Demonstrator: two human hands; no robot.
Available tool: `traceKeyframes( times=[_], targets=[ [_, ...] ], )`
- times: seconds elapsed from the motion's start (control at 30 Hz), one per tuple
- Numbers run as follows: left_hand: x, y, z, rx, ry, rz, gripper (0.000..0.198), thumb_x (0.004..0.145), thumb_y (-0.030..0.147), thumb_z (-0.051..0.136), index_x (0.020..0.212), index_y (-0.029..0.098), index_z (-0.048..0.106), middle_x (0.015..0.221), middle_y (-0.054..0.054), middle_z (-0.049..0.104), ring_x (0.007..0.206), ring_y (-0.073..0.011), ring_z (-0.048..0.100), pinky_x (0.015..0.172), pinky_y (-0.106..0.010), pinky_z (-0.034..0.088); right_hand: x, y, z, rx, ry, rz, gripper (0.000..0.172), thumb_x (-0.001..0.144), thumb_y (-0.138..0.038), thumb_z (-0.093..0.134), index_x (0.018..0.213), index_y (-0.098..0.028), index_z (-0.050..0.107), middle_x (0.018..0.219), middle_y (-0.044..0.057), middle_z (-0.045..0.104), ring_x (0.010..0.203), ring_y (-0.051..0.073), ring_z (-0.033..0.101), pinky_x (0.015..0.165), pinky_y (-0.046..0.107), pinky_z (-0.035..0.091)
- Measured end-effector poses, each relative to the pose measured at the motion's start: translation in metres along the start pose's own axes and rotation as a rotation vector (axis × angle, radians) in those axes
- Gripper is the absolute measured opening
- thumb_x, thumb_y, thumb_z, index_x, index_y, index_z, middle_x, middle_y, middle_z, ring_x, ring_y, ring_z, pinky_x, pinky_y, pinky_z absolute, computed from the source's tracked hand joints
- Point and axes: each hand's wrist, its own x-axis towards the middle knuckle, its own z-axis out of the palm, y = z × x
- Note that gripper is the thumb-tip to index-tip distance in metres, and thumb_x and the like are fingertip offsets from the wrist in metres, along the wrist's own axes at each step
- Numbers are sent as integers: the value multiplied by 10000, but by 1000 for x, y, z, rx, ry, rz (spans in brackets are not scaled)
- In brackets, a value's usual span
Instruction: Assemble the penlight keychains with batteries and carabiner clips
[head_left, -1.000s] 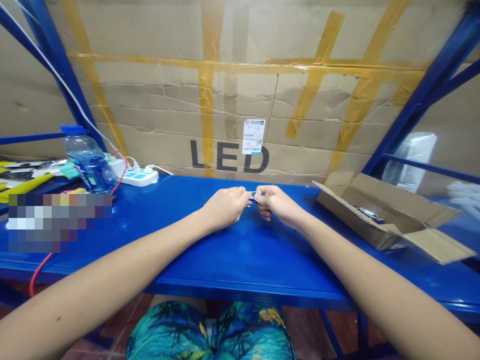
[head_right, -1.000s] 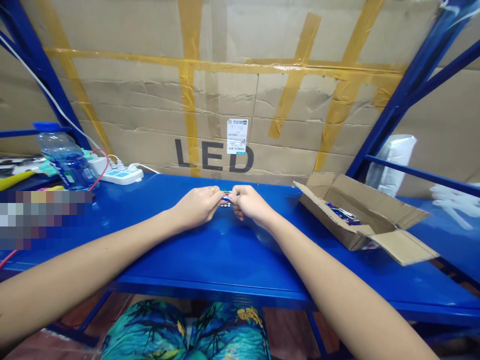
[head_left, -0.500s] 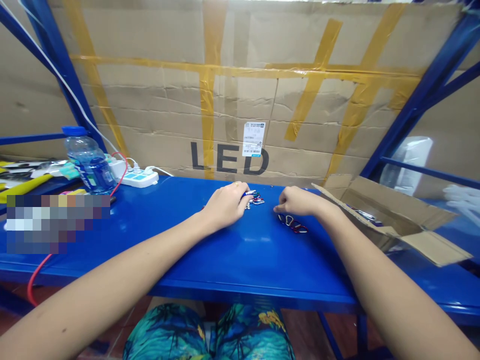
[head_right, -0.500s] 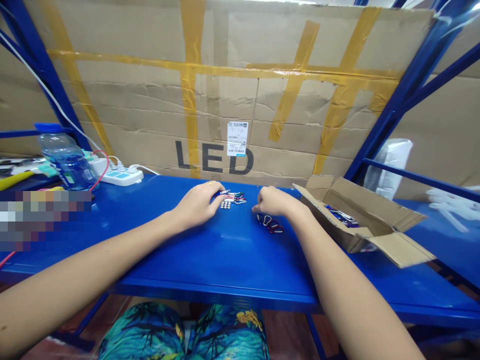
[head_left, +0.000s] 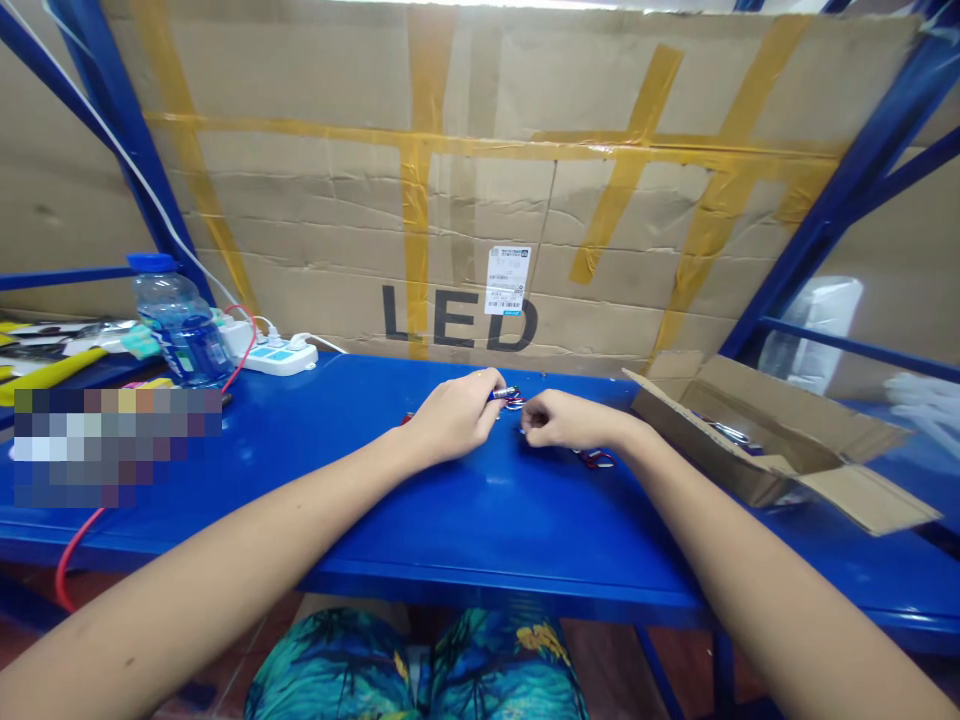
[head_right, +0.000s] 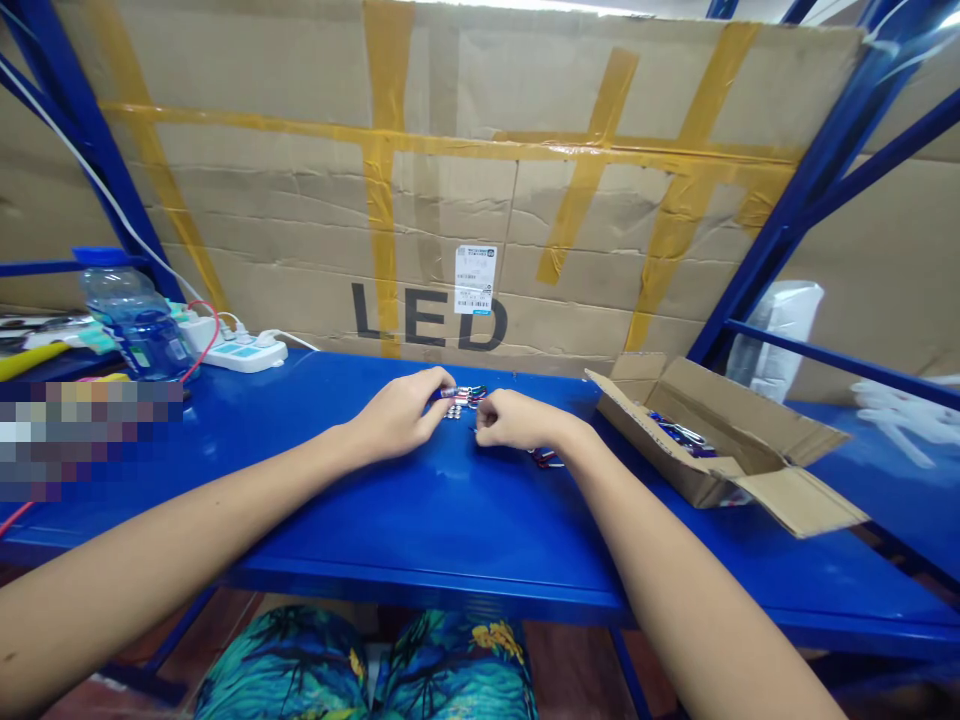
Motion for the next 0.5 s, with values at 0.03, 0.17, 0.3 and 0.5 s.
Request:
traceKeyframes(
  times=[0.03, 0.17, 0.3, 0.5],
  targets=[
    [0, 1, 0, -25, -14, 5, 159, 919, 209, 465, 1026, 175, 577, 967, -71, 687, 824, -203, 631, 710, -338, 481, 0, -1, 0, 88, 3, -64, 52, 703, -158, 582, 657, -182, 579, 615, -18, 591, 542, 120, 493, 523, 253, 372],
    [-1, 1, 0, -114, -86, 62, 152, 906, 214, 496, 997, 183, 614, 942, -53, 698, 807, -188, 622, 703, -317, 459, -2, -4, -2, 471, -59, -204, 91, 810, -244, 570, 760, -169, 581, 780, 33, 687, 628, 133, 610, 616, 278, 492],
    [1, -2, 1, -117, -67, 82, 135, 894, 177, 499, 812, 173, 607, 841, -39, 676, 758, -171, 590, 697, -301, 426, -3, -7, -1, 744, -104, -198, 173, 846, -326, 627, 819, -174, 547, 786, 58, 701, 659, 160, 671, 559, 274, 509],
    [3, -6, 1, -155, 13, 48, 150, 879, 158, 501, 755, 176, 584, 776, -22, 648, 729, -159, 567, 686, -287, 413, 2, -4, 4, 890, -13, -159, 203, 800, -307, 683, 765, -177, 531, 653, 3, 635, 479, 99, 558, 427, 231, 448]
  ],
)
